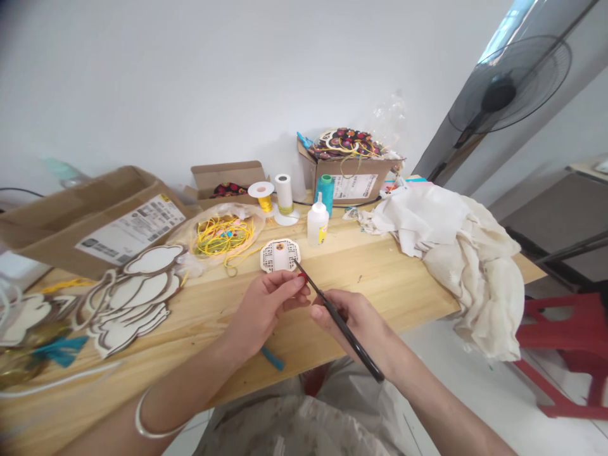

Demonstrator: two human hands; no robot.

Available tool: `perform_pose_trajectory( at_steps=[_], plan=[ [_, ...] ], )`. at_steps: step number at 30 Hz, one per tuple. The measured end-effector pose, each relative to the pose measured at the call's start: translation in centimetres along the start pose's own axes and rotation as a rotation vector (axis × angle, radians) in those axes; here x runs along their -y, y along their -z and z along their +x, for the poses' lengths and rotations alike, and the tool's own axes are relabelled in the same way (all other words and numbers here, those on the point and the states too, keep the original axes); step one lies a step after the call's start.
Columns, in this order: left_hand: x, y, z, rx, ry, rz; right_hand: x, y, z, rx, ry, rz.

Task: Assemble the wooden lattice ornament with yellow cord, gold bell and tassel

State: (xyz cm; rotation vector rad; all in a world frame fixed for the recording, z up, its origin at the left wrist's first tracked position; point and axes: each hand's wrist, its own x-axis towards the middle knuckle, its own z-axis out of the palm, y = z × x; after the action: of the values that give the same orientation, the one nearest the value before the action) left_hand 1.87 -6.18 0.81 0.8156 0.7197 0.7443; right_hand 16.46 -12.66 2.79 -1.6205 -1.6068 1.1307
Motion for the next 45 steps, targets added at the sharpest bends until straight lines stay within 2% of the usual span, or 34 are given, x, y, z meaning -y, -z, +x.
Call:
perform_pose_trajectory(
  at_steps=[8,26,39,45],
  plan=[
    [0.0,0.0,-0.1,-0.002,0.003,-0.019,-0.1,-0.3,0.1,-0.014,-0.01,0.056],
    [0.4,0.3,0.2,0.032,-0.002,0.012,-0.6,0.0,0.0,-0.003,-0.015,-0.015],
    [0.3,0.4,0.1,0.087,0.019,0.076,-0.4,1.2,-0.6,0.099,-0.074,-0.023],
    [0.4,0.5,0.1,0.134,0.047,0.116,-1.3,1.8,-0.9,0.141,-0.085,-0.035]
  ],
)
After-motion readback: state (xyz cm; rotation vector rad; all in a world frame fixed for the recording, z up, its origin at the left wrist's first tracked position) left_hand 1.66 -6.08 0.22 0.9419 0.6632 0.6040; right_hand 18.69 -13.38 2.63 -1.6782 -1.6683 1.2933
